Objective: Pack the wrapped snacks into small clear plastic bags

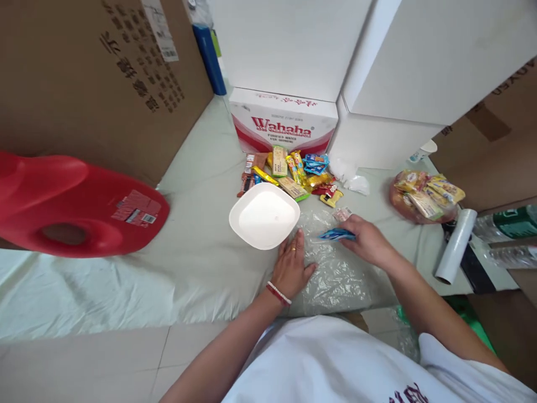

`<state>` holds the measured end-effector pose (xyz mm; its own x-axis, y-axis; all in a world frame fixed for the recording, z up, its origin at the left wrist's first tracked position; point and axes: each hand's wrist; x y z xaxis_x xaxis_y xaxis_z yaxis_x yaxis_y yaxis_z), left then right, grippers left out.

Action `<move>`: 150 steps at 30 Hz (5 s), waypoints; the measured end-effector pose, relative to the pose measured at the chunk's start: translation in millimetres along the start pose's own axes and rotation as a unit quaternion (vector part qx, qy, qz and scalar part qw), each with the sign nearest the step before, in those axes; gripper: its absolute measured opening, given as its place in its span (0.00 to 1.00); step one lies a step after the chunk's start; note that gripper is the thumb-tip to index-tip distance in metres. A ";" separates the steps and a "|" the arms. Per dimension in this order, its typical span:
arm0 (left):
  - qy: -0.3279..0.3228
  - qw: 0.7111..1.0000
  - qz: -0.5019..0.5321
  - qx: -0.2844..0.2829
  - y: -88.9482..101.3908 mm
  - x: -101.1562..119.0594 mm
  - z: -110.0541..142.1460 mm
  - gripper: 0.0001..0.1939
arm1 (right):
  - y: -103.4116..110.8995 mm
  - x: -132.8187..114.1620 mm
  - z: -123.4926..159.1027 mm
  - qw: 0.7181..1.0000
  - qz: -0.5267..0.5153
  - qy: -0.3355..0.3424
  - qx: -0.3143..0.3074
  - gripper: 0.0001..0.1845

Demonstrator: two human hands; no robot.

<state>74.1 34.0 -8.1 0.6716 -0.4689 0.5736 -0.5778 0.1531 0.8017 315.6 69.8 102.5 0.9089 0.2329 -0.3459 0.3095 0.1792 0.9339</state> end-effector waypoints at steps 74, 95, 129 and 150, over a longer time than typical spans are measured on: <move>-0.110 0.988 -0.111 0.002 28.3 -7.2 36.0 0.23 | -68.1 2.7 41.5 0.970 0.089 0.213 0.073 0.29; 0.002 0.968 0.241 -0.073 41.3 6.6 14.9 0.13 | -5.2 96.0 109.1 0.992 -0.119 0.046 0.011 0.14; 0.246 0.967 -0.040 0.049 10.0 14.6 -42.1 0.26 | -26.5 7.9 -110.1 0.965 0.255 0.029 -0.052 0.25; 0.205 0.975 0.043 0.072 25.9 -5.7 -34.2 0.04 | -32.0 9.1 20.7 0.931 0.180 0.296 -0.116 0.22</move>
<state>71.2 70.3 15.2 0.7302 -0.0675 0.6799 -0.6790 0.0391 0.7331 319.7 46.4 71.4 0.6074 0.7915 -0.0686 -0.1159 0.1737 0.9779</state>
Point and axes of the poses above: each hand's wrist, its own z-axis away from the middle knuckle, its own y-axis out of the back of the hand, x = y × z, and after that the axes turned 7 degrees about z, right-handed
